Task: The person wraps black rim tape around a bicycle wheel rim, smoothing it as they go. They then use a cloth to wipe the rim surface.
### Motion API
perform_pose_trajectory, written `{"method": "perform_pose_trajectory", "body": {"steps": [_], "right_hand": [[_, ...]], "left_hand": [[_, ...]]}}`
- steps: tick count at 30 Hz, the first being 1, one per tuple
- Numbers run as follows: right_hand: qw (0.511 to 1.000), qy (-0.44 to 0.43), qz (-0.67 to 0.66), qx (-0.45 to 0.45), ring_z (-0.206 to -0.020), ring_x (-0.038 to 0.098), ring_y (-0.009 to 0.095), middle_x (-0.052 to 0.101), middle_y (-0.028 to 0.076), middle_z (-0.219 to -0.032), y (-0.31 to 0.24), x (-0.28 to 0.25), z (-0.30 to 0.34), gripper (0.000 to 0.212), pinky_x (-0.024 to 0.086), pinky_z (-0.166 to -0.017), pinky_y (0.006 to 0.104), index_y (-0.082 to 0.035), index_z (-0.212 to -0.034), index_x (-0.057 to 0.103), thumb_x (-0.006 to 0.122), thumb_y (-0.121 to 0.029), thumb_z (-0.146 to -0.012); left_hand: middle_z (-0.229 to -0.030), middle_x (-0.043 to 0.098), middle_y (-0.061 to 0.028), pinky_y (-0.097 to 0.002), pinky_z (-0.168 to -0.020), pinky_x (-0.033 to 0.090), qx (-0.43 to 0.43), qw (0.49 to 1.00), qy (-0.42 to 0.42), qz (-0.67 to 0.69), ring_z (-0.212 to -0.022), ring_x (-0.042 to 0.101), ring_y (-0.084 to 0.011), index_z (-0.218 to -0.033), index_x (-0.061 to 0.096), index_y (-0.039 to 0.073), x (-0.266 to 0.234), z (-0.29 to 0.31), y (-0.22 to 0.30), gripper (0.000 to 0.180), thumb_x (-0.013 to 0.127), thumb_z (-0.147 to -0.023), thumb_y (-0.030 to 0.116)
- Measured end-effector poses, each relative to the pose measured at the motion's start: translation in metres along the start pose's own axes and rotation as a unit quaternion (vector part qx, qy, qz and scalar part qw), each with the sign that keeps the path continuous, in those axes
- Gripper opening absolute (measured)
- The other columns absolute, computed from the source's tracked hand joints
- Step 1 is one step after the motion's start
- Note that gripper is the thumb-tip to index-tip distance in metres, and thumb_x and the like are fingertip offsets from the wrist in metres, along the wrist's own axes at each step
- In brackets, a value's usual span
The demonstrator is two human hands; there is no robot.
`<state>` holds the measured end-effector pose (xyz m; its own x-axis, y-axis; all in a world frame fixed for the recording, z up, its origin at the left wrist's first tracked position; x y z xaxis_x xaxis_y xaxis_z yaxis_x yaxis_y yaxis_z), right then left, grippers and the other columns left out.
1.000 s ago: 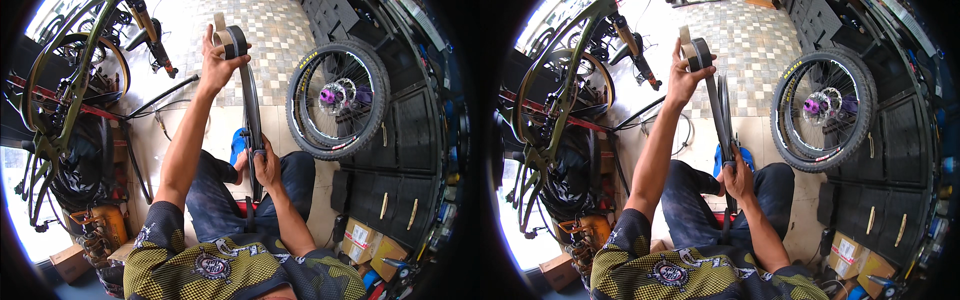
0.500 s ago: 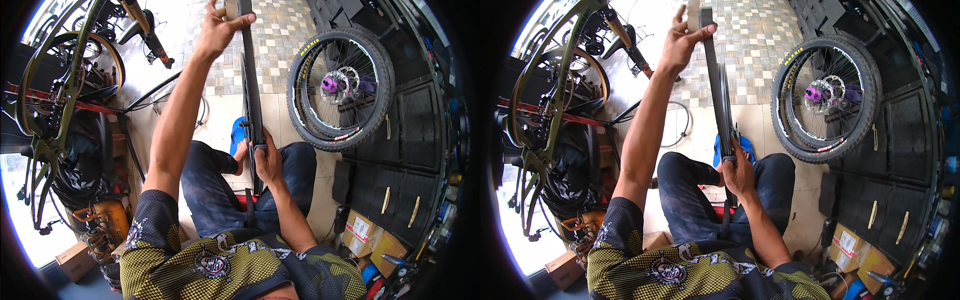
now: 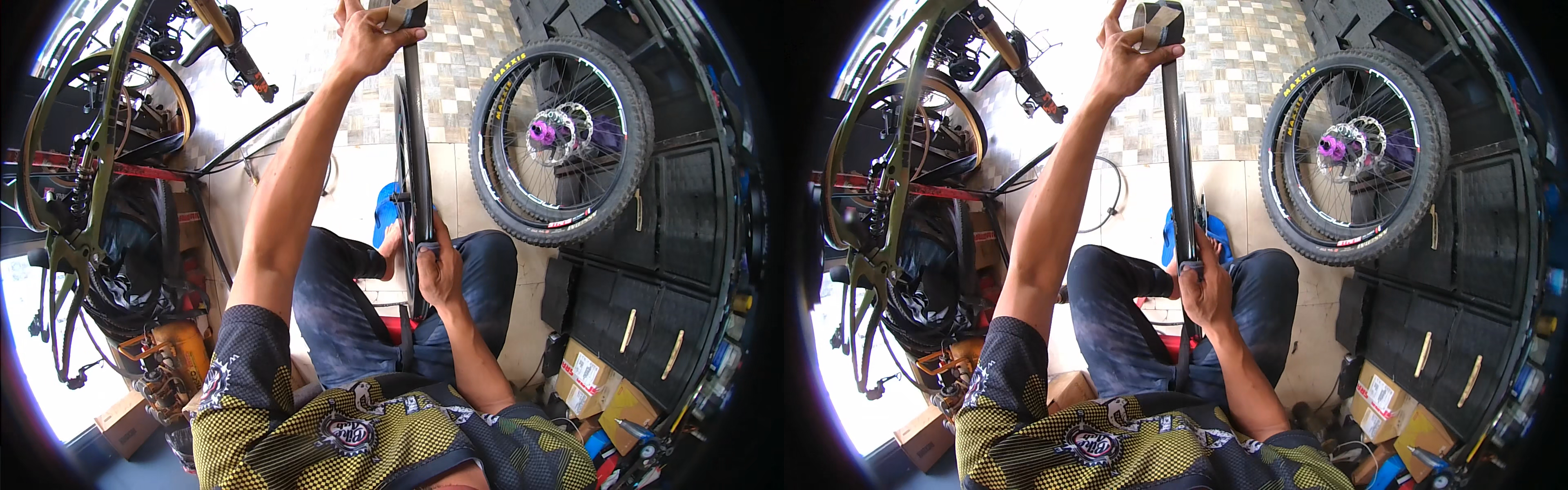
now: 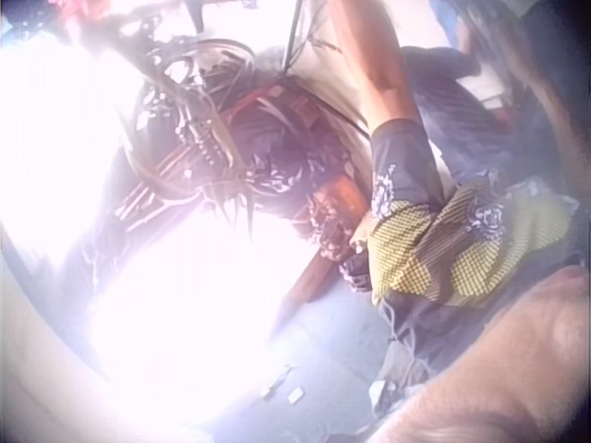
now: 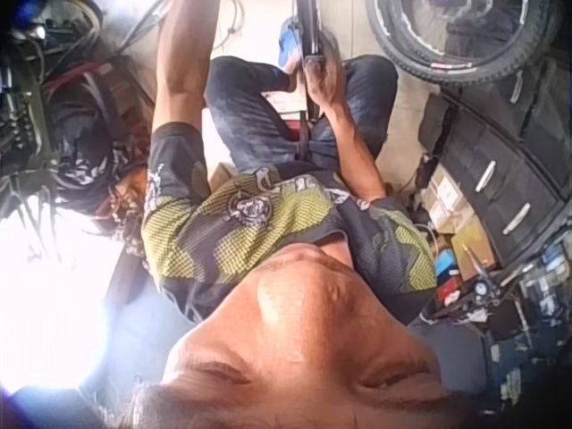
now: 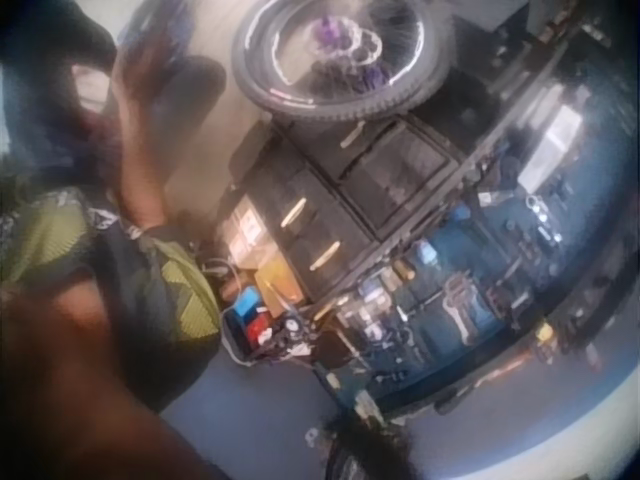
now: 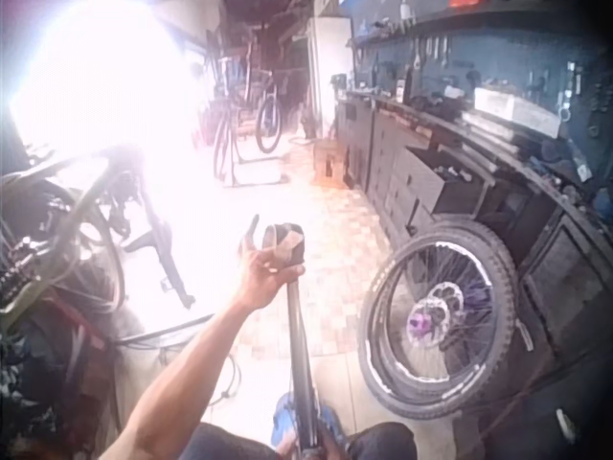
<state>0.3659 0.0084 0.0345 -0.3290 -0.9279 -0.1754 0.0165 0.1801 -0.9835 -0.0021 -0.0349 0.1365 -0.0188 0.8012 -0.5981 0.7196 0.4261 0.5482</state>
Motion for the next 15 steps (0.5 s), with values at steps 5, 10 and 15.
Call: {"method": "perform_pose_trajectory", "body": {"steps": [5,10,15], "right_hand": [[1.000,-0.014,0.007,0.016,-0.112,0.070,0.036,0.076,0.013,-0.094,0.004,-0.001,-0.001,0.072,0.040,-0.117,0.0472,0.002,-0.159,0.039,0.049,-0.045,-0.106],[0.999,-0.019,0.036,0.018,-0.127,0.065,0.042,0.072,0.026,-0.118,0.007,0.003,0.001,0.078,0.035,-0.121,0.0482,0.002,-0.159,0.039,0.045,-0.055,-0.106],[0.999,-0.022,0.038,-0.009,-0.115,0.071,0.044,0.067,0.034,-0.129,0.012,0.007,0.001,0.078,0.051,-0.106,0.0463,-0.001,-0.160,0.040,0.042,-0.057,-0.107]], "left_hand": [[-0.130,0.073,-0.0104,-0.0628,-0.124,0.021,0.026,1.000,0.002,0.013,-0.157,0.018,-0.0455,-0.100,0.085,0.017,-0.005,-0.001,-0.010,0.031,0.092,-0.076,0.036],[-0.157,0.044,-0.0186,-0.0641,-0.123,0.026,-0.006,1.000,-0.001,-0.002,-0.157,0.014,-0.0449,-0.104,0.085,0.018,-0.006,0.005,-0.016,0.039,0.092,-0.076,0.045],[-0.174,0.011,-0.0193,-0.0657,-0.121,0.033,-0.056,0.996,-0.049,-0.048,-0.155,0.007,-0.0444,-0.110,0.084,0.007,0.010,0.016,-0.030,0.061,0.092,-0.077,0.057]]}}
Point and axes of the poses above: each hand's wrist, its own z-axis away from the middle knuckle, its own x-axis out of the palm, y = z × x, the point moved 6 cm from there along -z, towards the middle knuckle
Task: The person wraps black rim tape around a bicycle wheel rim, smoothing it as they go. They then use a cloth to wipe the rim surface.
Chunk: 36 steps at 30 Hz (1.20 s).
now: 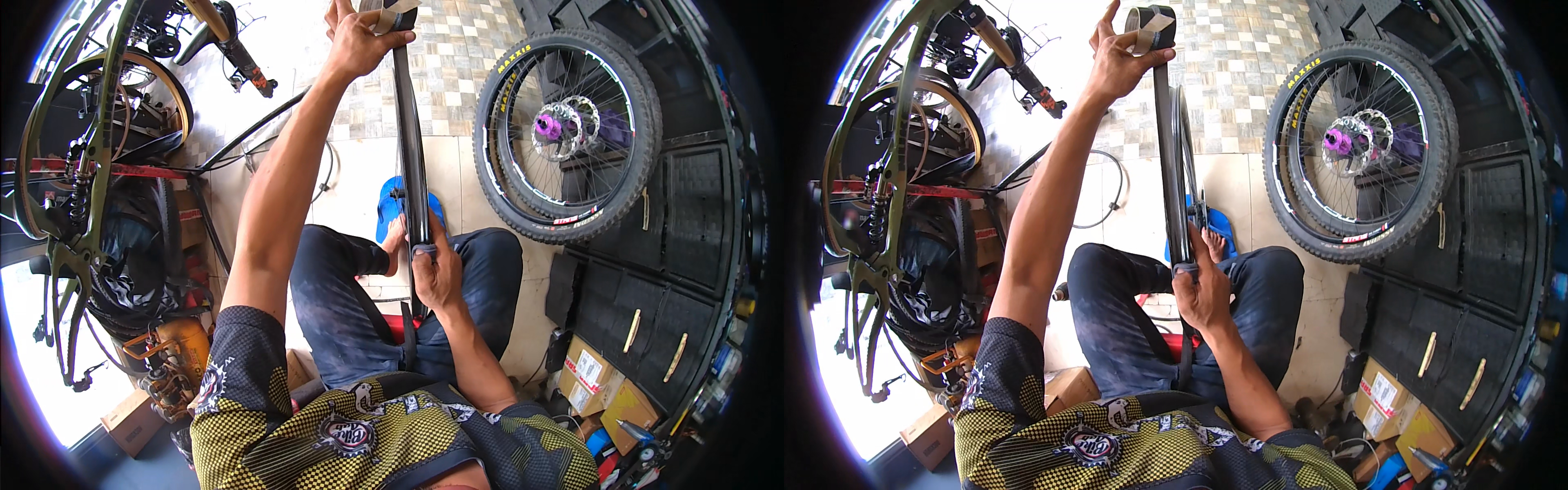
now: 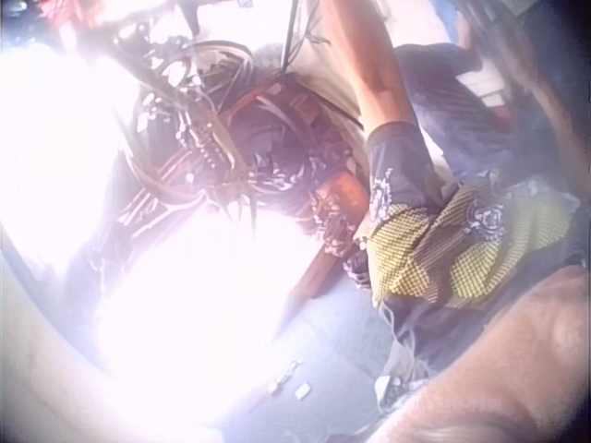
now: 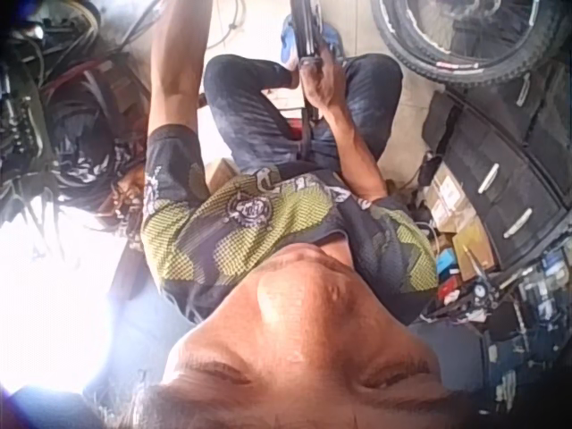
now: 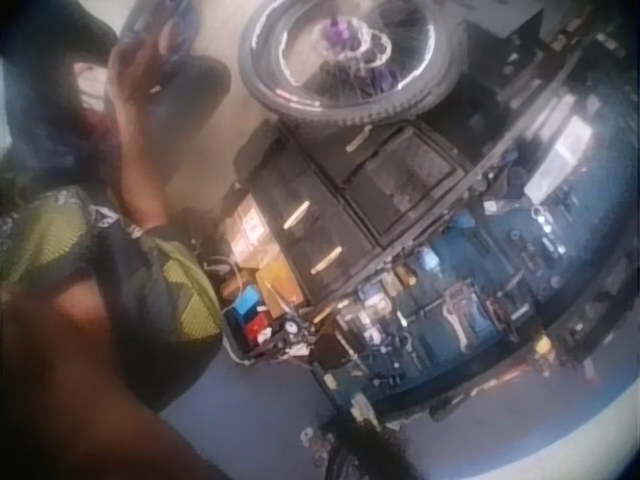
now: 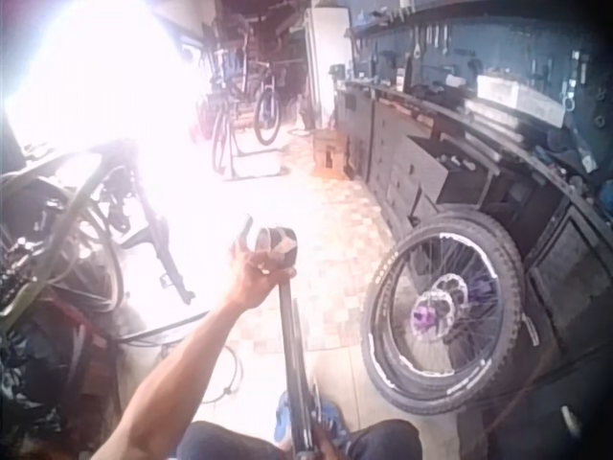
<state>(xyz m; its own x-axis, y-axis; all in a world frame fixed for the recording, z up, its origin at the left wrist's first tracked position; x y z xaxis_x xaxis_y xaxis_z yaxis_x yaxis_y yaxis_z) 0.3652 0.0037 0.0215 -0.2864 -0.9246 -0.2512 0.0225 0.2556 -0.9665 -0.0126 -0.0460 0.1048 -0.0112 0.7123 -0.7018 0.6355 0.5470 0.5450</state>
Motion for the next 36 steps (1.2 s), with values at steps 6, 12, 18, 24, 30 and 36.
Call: {"method": "perform_pose_trajectory", "body": {"steps": [6,12,18,24,30,36], "right_hand": [[0.999,0.023,0.010,-0.021,-0.092,0.076,0.039,0.070,0.033,-0.117,0.000,0.001,-0.003,0.082,0.059,-0.078,0.0427,-0.002,-0.160,0.040,0.041,-0.064,-0.106],[0.999,0.018,0.004,-0.027,-0.075,0.075,0.029,0.073,0.023,-0.100,-0.007,0.000,-0.008,0.080,0.058,-0.072,0.0381,0.001,-0.160,0.040,0.039,-0.060,-0.109],[1.000,0.012,-0.013,-0.011,-0.081,0.076,0.033,0.072,0.027,-0.110,-0.006,0.000,-0.007,0.079,0.059,-0.075,0.0392,0.002,-0.159,0.041,0.041,-0.058,-0.109],[0.999,0.020,0.000,-0.025,-0.095,0.076,0.040,0.068,0.032,-0.126,-0.003,0.000,-0.008,0.077,0.060,-0.081,0.0408,0.003,-0.158,0.042,0.044,-0.055,-0.107],[1.000,0.011,-0.009,-0.008,-0.101,0.075,0.041,0.066,0.032,-0.132,-0.002,-0.002,-0.006,0.080,0.060,-0.082,0.0417,0.003,-0.158,0.041,0.043,-0.059,-0.107],[1.000,0.011,0.007,-0.021,-0.105,0.074,0.043,0.065,0.033,-0.134,-0.003,-0.001,-0.009,0.083,0.060,-0.082,0.0417,0.004,-0.159,0.040,0.041,-0.062,-0.107]], "left_hand": [[-0.168,0.029,-0.0210,-0.0630,-0.124,0.025,0.032,0.999,-0.007,-0.040,-0.158,0.013,-0.0445,-0.107,0.084,0.013,0.022,0.000,-0.018,0.045,0.090,-0.077,0.047],[-0.174,0.012,-0.0192,-0.0662,-0.122,0.031,-0.033,0.999,-0.025,-0.028,-0.155,0.007,-0.0450,-0.110,0.083,0.001,0.031,0.008,-0.033,0.067,0.091,-0.077,0.059],[-0.174,0.010,-0.0196,-0.0665,-0.121,0.032,-0.028,0.999,-0.027,-0.005,-0.155,0.007,-0.0457,-0.108,0.085,0.007,0.034,0.007,-0.021,0.061,0.091,-0.077,0.059],[-0.169,0.035,-0.0139,-0.0658,-0.124,0.020,-0.004,1.000,0.004,0.030,-0.160,0.015,-0.0442,-0.109,0.085,0.022,0.037,0.003,-0.012,0.038,0.089,-0.077,0.043],[-0.173,0.010,-0.0212,-0.0664,-0.121,0.031,-0.037,0.999,-0.034,-0.004,-0.154,0.006,-0.0478,-0.108,0.084,0.006,0.052,0.011,-0.029,0.063,0.090,-0.077,0.060],[-0.173,0.009,-0.0216,-0.0693,-0.120,0.031,-0.070,0.996,-0.047,-0.007,-0.153,0.007,-0.0491,-0.108,0.083,0.002,0.059,0.020,-0.041,0.066,0.089,-0.079,0.061]]}}
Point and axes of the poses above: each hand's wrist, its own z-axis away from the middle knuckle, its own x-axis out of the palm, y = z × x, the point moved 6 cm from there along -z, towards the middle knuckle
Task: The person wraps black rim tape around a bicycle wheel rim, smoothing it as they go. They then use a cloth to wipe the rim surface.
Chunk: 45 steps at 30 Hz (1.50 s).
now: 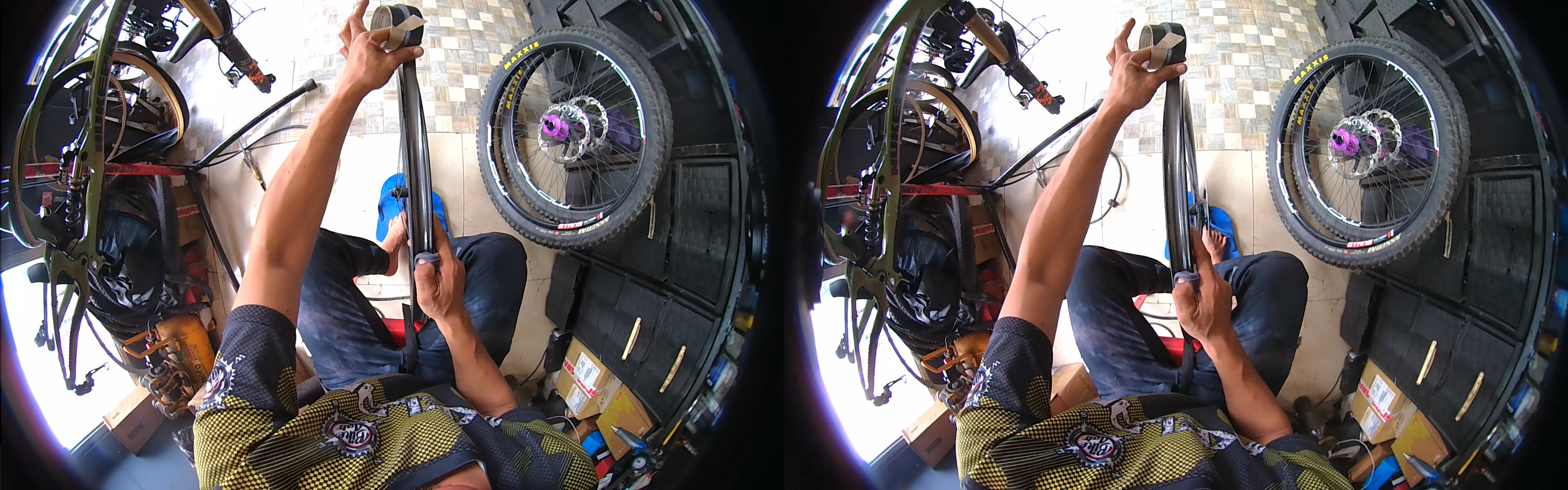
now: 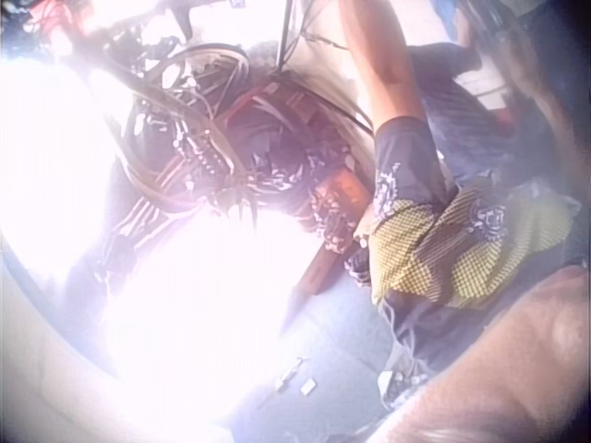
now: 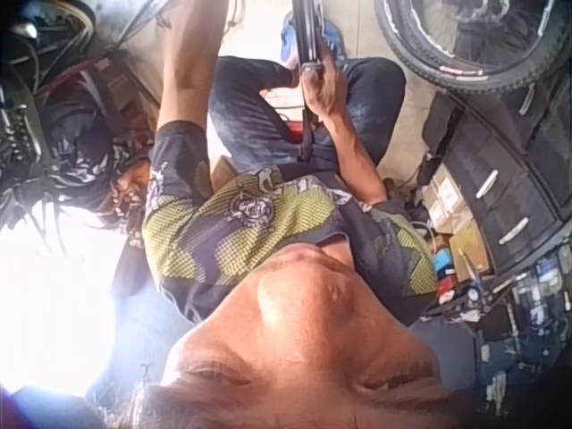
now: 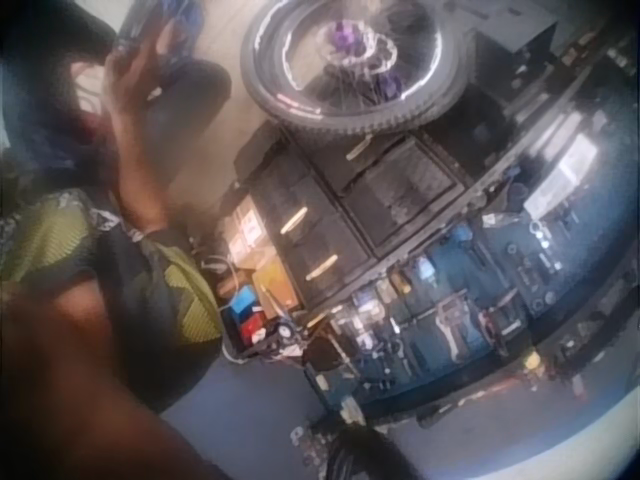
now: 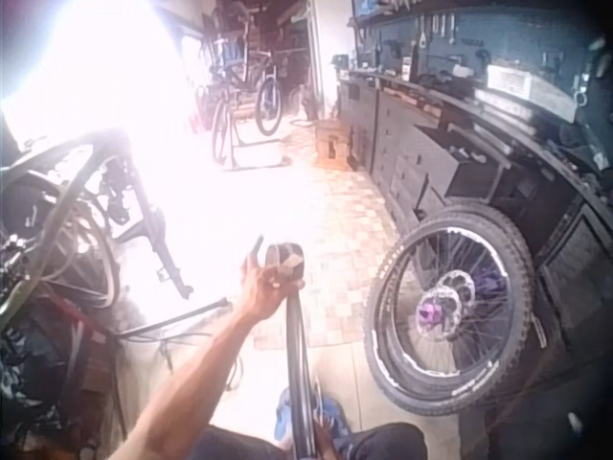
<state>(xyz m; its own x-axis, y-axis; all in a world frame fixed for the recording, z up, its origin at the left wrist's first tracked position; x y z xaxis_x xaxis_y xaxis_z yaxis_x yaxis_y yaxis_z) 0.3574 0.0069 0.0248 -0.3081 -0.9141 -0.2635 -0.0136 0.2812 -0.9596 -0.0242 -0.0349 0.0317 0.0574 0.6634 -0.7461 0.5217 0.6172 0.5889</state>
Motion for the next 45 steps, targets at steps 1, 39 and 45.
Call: {"method": "perform_pose_trajectory", "body": {"steps": [1,39,45], "right_hand": [[1.000,-0.001,-0.002,0.005,-0.106,0.074,0.044,0.064,0.033,-0.135,0.000,0.000,-0.001,0.083,0.060,-0.083,0.0419,0.004,-0.159,0.040,0.041,-0.062,-0.107],[0.996,-0.047,-0.022,0.076,-0.145,0.047,0.047,0.057,0.036,-0.143,0.000,-0.005,0.006,0.087,0.029,-0.126,0.0500,0.004,-0.160,0.037,0.041,-0.064,-0.107],[0.999,0.021,-0.010,0.024,-0.118,0.066,0.036,0.069,0.024,-0.122,-0.017,-0.020,0.005,0.075,0.042,-0.117,0.0456,0.004,-0.156,0.045,0.061,-0.048,-0.104]], "left_hand": [[-0.173,0.009,-0.0217,-0.0695,-0.119,0.031,-0.002,1.000,0.000,0.008,-0.153,0.008,-0.0492,-0.108,0.083,0.002,0.001,0.002,-0.001,0.066,0.089,-0.079,0.061],[-0.150,0.053,-0.0207,-0.0613,-0.112,0.045,-0.146,0.976,-0.081,0.141,-0.138,0.049,-0.0395,-0.115,0.081,0.009,0.020,0.025,-0.017,0.056,0.090,-0.081,0.053],[-0.114,0.075,-0.0121,-0.0505,-0.081,0.063,-0.321,0.853,-0.157,0.380,-0.088,0.072,-0.0280,-0.128,0.072,0.008,0.039,0.050,-0.010,0.056,0.084,-0.090,0.047]]}}
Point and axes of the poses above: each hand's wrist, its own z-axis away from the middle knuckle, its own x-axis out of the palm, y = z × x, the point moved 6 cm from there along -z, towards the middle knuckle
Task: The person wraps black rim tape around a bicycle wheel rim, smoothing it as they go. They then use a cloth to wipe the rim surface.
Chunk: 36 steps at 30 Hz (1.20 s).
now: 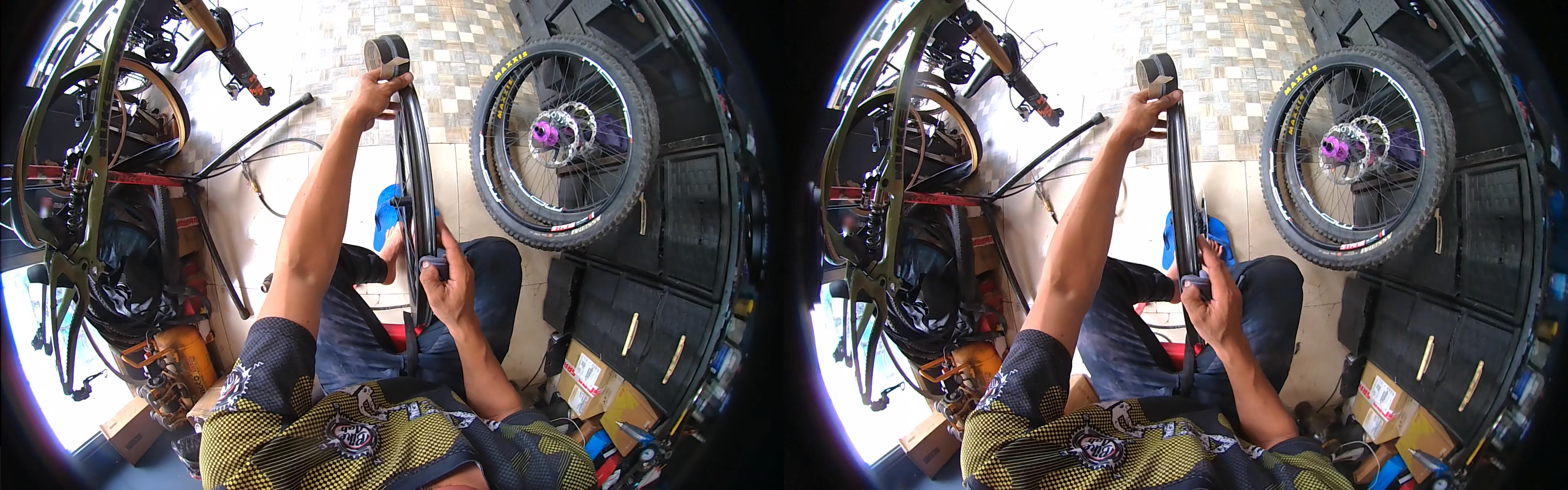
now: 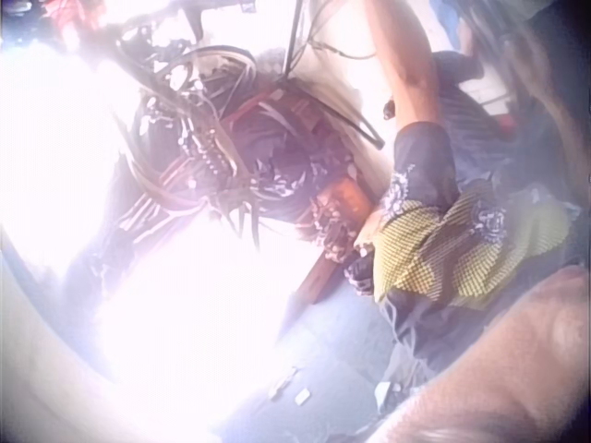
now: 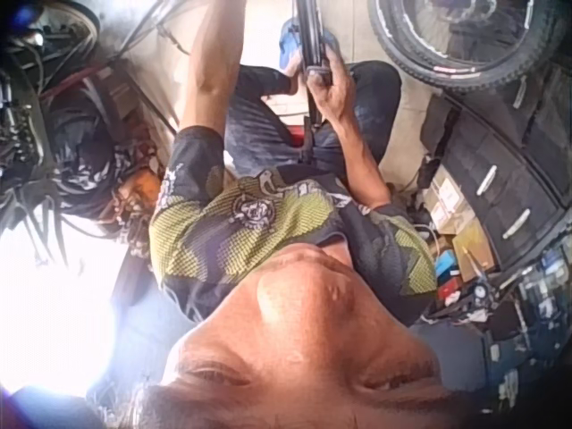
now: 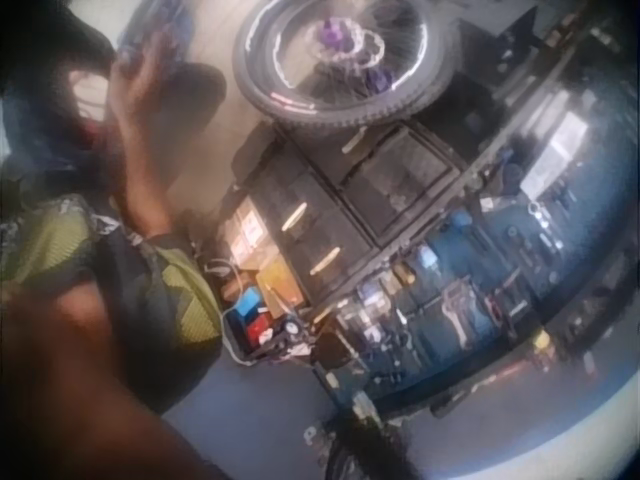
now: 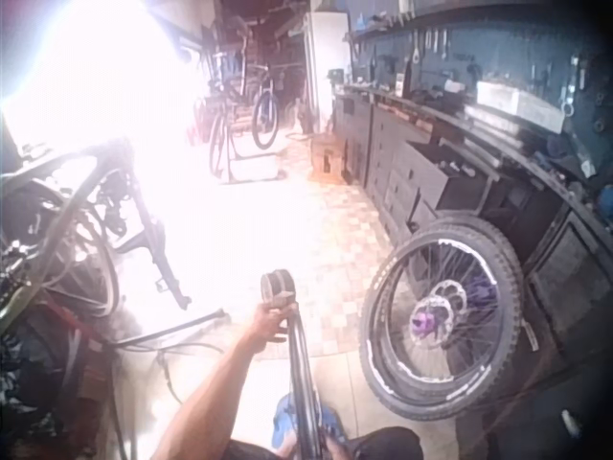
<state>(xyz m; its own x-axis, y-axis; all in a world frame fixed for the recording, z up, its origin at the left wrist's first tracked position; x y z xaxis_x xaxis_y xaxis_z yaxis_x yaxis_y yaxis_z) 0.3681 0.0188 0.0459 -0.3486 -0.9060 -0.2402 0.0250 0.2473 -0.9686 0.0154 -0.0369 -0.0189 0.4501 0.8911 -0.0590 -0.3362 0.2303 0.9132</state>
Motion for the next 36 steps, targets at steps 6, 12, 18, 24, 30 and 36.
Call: {"method": "perform_pose_trajectory", "body": {"steps": [6,12,18,24,30,36], "right_hand": [[0.991,0.070,0.098,-0.065,-0.099,0.064,0.030,0.060,0.013,-0.114,-0.018,-0.017,0.002,0.043,0.053,-0.088,0.0398,-0.007,-0.131,0.065,0.078,-0.021,-0.092],[0.992,0.034,0.092,-0.084,-0.091,0.064,0.027,0.061,0.010,-0.099,-0.025,-0.018,0.000,0.027,0.054,-0.081,0.0384,-0.008,-0.110,0.071,0.081,-0.008,-0.085],[0.992,0.026,0.066,-0.102,-0.085,0.064,0.027,0.064,0.009,-0.088,-0.036,-0.016,-0.043,0.017,0.054,-0.077,0.0386,-0.005,-0.097,0.072,0.080,-0.005,-0.082],[0.995,0.021,0.061,-0.080,-0.085,0.065,0.029,0.071,0.011,-0.087,-0.022,0.001,-0.147,0.012,0.054,-0.082,0.0402,-0.005,-0.088,0.068,0.075,-0.007,-0.079],[0.999,-0.021,0.031,0.006,-0.070,0.065,0.020,0.070,0.012,-0.076,0.006,0.012,-0.231,0.020,0.054,-0.069,0.0358,-0.004,-0.092,0.069,0.075,-0.020,-0.082],[0.995,-0.015,-0.010,0.098,-0.077,0.070,0.023,0.076,0.014,-0.088,0.035,0.028,-0.260,0.025,0.057,-0.076,0.0384,-0.009,-0.097,0.071,0.077,-0.026,-0.079]], "left_hand": [[-0.110,0.072,-0.0124,-0.0402,-0.062,0.065,0.001,0.999,-0.019,0.046,-0.074,0.069,-0.0223,-0.129,0.065,0.007,0.005,0.001,0.002,0.054,0.083,-0.093,0.043],[-0.097,0.071,-0.0057,-0.0401,-0.059,0.065,-0.002,0.995,-0.034,0.093,-0.071,0.069,-0.0187,-0.122,0.065,0.009,0.009,0.006,0.001,0.043,0.081,-0.096,0.039],[-0.096,0.070,-0.0016,-0.0430,-0.060,0.067,-0.031,0.995,-0.048,0.081,-0.072,0.067,-0.0141,-0.123,0.065,0.012,0.007,0.019,0.003,0.038,0.079,-0.097,0.038],[-0.100,0.069,-0.0007,-0.0461,-0.063,0.068,-0.033,0.993,-0.045,0.100,-0.075,0.066,-0.0130,-0.121,0.067,0.013,0.004,0.026,0.004,0.037,0.079,-0.097,0.038],[-0.103,0.069,-0.0027,-0.0474,-0.066,0.068,-0.032,0.995,-0.029,0.089,-0.081,0.070,-0.0161,-0.122,0.067,0.013,0.007,0.028,0.008,0.037,0.078,-0.098,0.039],[-0.100,0.070,-0.0034,-0.0478,-0.066,0.067,-0.052,0.993,-0.024,0.099,-0.079,0.070,-0.0170,-0.122,0.067,0.013,0.005,0.033,0.010,0.035,0.077,-0.099,0.038]]}}
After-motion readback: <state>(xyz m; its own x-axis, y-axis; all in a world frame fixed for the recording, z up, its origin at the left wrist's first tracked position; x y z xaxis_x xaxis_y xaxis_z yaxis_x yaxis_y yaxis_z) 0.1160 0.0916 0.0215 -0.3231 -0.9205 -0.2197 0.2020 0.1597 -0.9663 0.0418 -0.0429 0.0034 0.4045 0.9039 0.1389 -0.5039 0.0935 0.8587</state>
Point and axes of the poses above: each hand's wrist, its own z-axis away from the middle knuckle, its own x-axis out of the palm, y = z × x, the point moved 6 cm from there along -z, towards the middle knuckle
